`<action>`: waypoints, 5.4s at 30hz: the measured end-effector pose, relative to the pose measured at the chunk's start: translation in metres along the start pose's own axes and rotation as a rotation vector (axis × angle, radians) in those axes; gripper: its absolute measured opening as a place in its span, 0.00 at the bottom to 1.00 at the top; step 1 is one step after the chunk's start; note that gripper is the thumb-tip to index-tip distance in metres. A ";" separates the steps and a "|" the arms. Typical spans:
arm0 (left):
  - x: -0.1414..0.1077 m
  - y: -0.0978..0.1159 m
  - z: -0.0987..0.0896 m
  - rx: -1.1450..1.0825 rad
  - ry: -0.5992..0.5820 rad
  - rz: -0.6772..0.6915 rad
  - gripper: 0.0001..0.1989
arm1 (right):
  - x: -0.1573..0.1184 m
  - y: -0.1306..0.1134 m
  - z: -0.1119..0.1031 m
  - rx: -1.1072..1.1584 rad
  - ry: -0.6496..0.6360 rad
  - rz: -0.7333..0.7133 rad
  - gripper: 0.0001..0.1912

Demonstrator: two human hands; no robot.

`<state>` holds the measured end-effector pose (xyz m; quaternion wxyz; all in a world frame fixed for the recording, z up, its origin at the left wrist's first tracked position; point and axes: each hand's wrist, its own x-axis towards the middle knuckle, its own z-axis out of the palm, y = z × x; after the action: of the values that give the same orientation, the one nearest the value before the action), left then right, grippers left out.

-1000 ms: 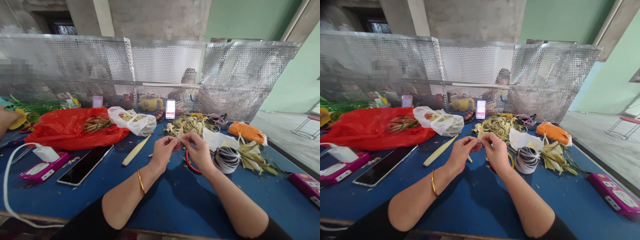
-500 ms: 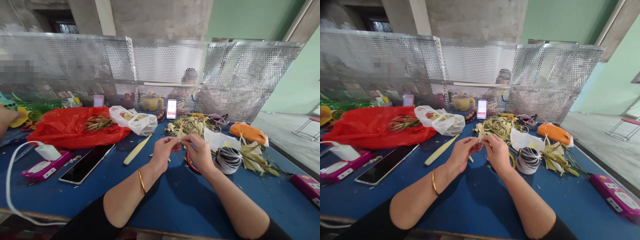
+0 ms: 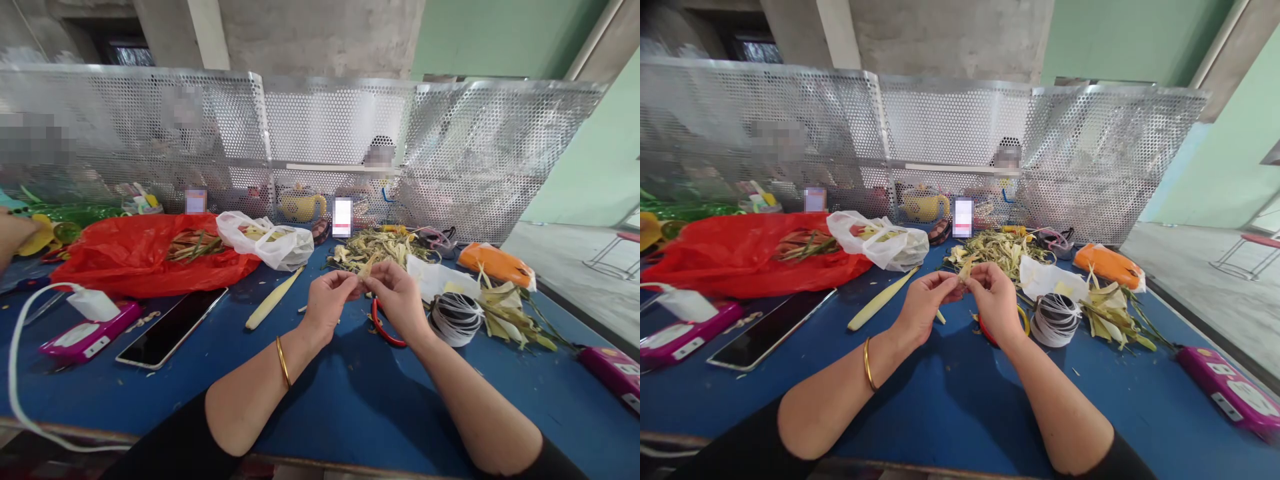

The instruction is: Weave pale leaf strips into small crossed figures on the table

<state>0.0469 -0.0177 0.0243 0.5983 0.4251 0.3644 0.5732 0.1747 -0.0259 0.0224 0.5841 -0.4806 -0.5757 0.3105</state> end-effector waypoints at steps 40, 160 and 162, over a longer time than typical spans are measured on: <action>0.013 0.002 -0.012 -0.177 0.155 -0.245 0.03 | 0.003 0.010 -0.028 -1.350 -0.432 0.215 0.18; 0.003 0.002 -0.005 0.180 -0.129 -0.149 0.03 | -0.002 -0.004 -0.018 -0.119 -0.283 0.217 0.14; 0.005 0.003 -0.007 0.267 -0.215 -0.138 0.04 | 0.001 -0.006 -0.025 -0.165 -0.342 0.229 0.12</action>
<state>0.0393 -0.0123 0.0249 0.6099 0.5337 0.3993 0.4286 0.1980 -0.0327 0.0316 0.3976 -0.5295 -0.6314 0.4036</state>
